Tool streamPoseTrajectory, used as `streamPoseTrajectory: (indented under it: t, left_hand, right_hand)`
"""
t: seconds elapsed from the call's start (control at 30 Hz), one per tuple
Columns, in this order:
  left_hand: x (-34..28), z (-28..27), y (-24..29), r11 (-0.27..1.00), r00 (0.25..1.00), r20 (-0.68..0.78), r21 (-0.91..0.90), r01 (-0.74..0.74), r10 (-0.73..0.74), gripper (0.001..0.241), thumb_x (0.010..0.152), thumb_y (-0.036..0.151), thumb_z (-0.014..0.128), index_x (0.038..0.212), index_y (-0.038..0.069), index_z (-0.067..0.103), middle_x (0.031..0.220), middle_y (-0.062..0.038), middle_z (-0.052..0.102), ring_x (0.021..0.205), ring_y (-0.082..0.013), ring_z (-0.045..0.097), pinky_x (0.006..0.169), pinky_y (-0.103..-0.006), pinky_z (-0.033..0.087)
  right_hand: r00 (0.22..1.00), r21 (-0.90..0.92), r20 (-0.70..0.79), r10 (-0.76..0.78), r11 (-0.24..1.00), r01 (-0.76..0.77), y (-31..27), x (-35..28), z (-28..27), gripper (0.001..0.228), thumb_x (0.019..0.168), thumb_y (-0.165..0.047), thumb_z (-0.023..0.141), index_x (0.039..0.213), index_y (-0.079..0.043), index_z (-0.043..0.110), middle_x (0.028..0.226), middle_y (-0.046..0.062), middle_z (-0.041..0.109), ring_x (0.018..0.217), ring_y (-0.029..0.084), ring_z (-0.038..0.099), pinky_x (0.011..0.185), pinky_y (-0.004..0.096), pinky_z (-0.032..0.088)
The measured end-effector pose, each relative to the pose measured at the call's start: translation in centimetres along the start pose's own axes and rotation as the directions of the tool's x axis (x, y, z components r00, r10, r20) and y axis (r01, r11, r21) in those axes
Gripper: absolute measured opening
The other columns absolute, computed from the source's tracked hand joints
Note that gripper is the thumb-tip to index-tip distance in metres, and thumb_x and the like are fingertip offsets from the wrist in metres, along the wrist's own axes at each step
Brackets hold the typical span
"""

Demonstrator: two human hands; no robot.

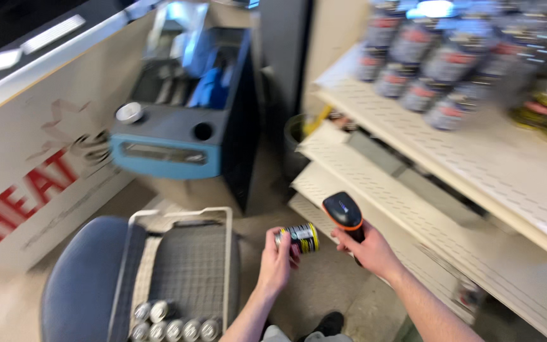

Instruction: The person scans barcodes on several small cans using a handheld scanner, placing each one into a wire basket after it is scanned.

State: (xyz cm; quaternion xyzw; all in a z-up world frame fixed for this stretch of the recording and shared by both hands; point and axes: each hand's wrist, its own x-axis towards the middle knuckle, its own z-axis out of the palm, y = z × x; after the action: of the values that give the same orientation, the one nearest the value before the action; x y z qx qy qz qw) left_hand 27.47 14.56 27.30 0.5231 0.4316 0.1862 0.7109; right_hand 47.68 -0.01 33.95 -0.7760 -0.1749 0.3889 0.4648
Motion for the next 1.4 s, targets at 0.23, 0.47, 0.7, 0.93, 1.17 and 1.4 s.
streamPoseTrajectory:
  t: [0.23,0.47,0.7,0.93,1.17,1.4]
  left_hand:
    - [-0.3,13.3,8.2,0.975,0.969,0.155,-0.144,-0.171,0.193,0.046,0.120,0.035,0.051,0.157,0.008,0.050,0.085,-0.020,0.068,0.077,-0.0307,0.076,0.058,-0.0371,0.069]
    - [-0.9,23.0,15.8,0.964,0.891,0.368,-0.097,-0.246,0.264,0.061,0.123,0.048,0.042,0.164,0.003,0.045,0.090,-0.021,0.069,0.078,-0.0288,0.077,0.063,-0.0387,0.073]
    - [1.1,30.3,19.8,0.932,0.778,0.523,-0.106,-0.347,0.349,0.073,0.122,0.055,0.044,0.161,-0.007,0.041,0.091,-0.018,0.067,0.078,-0.0242,0.074,0.063,-0.0349,0.073]
    - [5.5,34.2,20.6,0.948,0.776,0.573,-0.004,-0.319,0.264,0.073,0.117,0.058,0.056,0.159,0.000,0.047,0.075,-0.022,0.070,0.068,-0.0291,0.078,0.055,-0.0359,0.070]
    - [6.0,37.0,22.3,0.968,0.689,0.691,-0.063,-0.241,0.217,0.066,0.116,0.050,0.059,0.164,0.007,0.046,0.089,-0.021,0.072,0.076,-0.0313,0.080,0.054,-0.0360,0.068]
    - [8.3,41.1,20.4,0.976,0.611,0.762,-0.156,-0.149,0.215,0.054,0.117,0.048,0.058,0.157,0.013,0.049,0.087,-0.020,0.071,0.073,-0.0342,0.080,0.060,-0.0413,0.072]
  right_hand:
    - [0.962,0.116,-0.242,-0.123,0.981,0.155,-2.9,-5.2,-15.4,0.033,0.101,-0.032,0.091,0.099,-0.002,0.077,0.072,0.020,0.083,0.077,0.029,0.088,0.086,0.042,0.073]
    - [0.894,0.056,-0.414,-0.173,0.975,0.215,-3.7,-8.9,-22.5,0.032,0.109,-0.040,0.080,0.102,-0.009,0.075,0.063,0.012,0.075,0.072,0.027,0.085,0.082,0.042,0.068]
    - [0.818,0.097,-0.521,-0.242,0.936,0.338,-3.4,-9.8,-23.7,0.023,0.111,-0.027,0.075,0.118,-0.006,0.071,0.055,0.014,0.066,0.062,0.032,0.080,0.074,0.042,0.066]
    - [0.745,0.184,-0.649,-0.152,0.919,0.348,-6.2,-12.4,-20.8,0.024,0.112,-0.025,0.073,0.125,-0.006,0.069,0.063,0.017,0.069,0.066,0.030,0.077,0.066,0.042,0.062]
    - [0.673,0.161,-0.718,-0.179,0.898,0.410,-8.0,-13.2,-17.9,0.017,0.112,-0.020,0.072,0.121,-0.006,0.069,0.063,0.016,0.068,0.063,0.028,0.076,0.066,0.041,0.063]
    - [0.608,0.144,-0.773,-0.183,0.882,0.449,-9.5,-14.2,-15.5,0.017,0.112,-0.022,0.072,0.114,-0.005,0.068,0.062,0.012,0.065,0.054,0.024,0.071,0.064,0.040,0.062]
